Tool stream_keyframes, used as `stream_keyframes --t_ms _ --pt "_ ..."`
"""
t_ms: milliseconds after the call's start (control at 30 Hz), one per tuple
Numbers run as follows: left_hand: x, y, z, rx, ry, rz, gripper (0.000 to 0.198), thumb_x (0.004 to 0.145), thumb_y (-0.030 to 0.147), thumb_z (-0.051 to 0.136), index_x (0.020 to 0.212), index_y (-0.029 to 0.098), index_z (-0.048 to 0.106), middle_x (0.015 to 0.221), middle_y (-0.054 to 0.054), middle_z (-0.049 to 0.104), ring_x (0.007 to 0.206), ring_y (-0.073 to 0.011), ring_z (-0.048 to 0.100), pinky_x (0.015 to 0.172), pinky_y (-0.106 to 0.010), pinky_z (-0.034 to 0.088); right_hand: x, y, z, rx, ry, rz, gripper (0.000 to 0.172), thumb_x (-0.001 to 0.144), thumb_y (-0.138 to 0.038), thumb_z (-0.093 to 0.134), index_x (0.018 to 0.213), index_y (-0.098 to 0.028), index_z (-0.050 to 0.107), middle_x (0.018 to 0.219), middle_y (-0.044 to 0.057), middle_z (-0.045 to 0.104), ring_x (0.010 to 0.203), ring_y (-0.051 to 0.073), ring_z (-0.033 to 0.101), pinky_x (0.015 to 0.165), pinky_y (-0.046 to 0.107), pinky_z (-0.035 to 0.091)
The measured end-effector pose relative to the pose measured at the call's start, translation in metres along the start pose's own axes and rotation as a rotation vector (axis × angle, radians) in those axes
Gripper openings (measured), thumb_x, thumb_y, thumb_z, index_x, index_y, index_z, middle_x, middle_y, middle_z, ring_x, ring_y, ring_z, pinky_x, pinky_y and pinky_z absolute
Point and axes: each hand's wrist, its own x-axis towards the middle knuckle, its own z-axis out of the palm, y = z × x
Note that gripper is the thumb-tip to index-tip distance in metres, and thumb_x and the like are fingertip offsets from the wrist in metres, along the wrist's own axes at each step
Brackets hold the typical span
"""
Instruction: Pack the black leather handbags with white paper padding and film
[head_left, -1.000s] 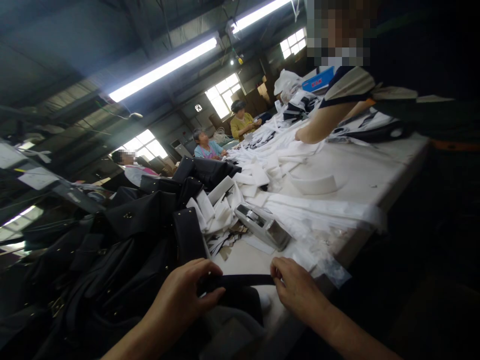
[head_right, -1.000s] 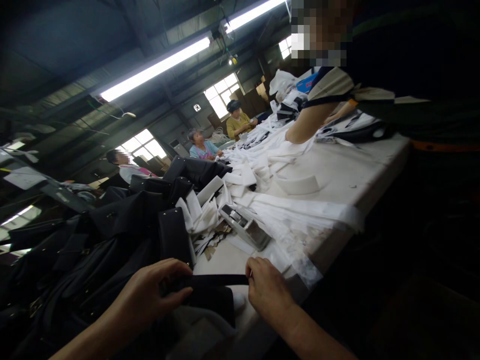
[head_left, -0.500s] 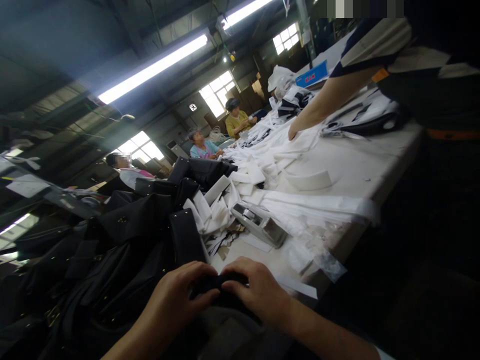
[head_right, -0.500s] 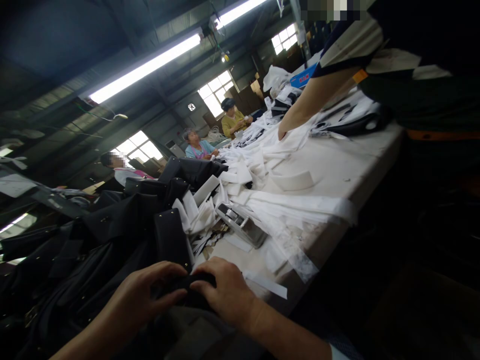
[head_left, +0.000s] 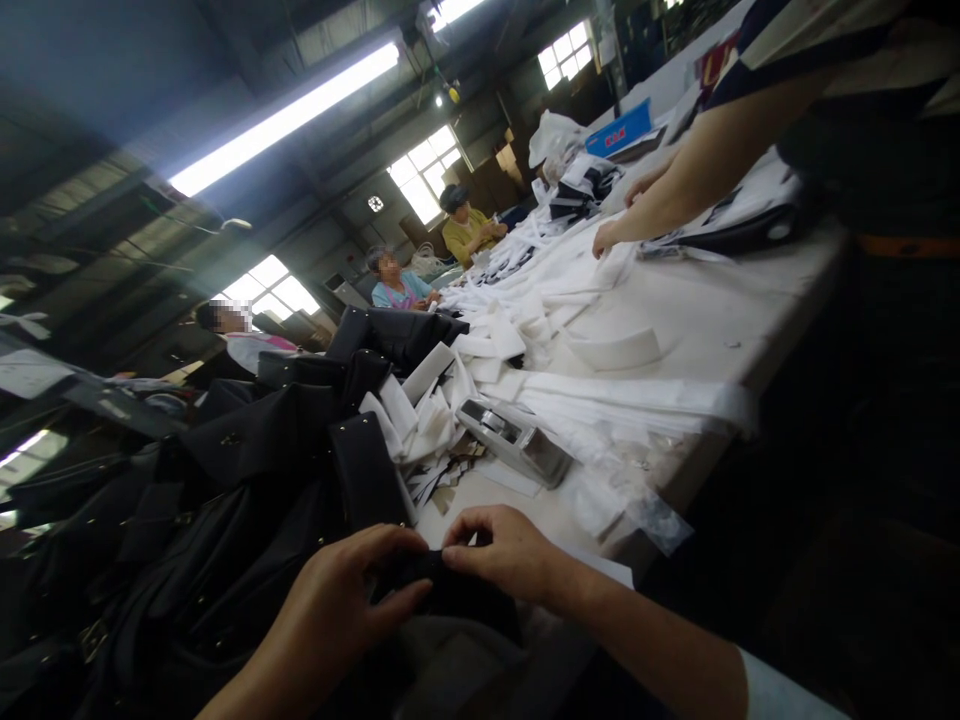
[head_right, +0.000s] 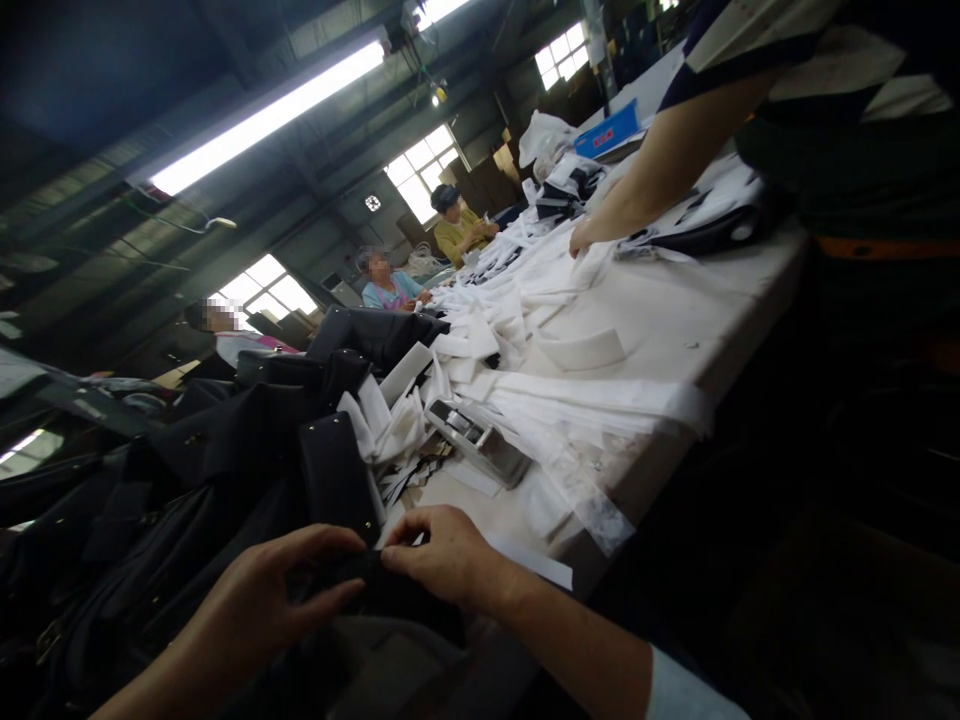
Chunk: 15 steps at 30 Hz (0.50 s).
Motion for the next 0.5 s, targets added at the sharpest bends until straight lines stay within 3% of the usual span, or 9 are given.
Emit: stream_keyframes --t_ms 400,500 --pt "-0.006 0.001 0.000 -0.131 0.071 -0.083 0.035 0.079 0.050 0.067 0.105 0.027 0.066 0.108 -0.001 0.071 0.097 -0.0216 0.067 0.083 -0.028 0.050 0.000 0.013 0.003 -0.103 0.047 -0.111 0.015 0.076 -0.031 0.068 0.088 -0.021 0.072 0.081 -0.003 0.067 0.070 0.011 0.056 0.063 0.021 0.041" --pt "-0.006 0.006 -0.008 -0.147 0.012 -0.158 0.036 0.084 0.056 0.058 0.098 0.023 0.065 0.096 -0.002 0.072 0.088 -0.0215 0.067 0.075 -0.028 0.050 -0.001 0.013 0.005 -0.078 0.024 -0.102 0.014 0.077 -0.031 0.069 0.085 -0.021 0.073 0.081 -0.002 0.069 0.072 0.012 0.059 0.065 0.022 0.043"
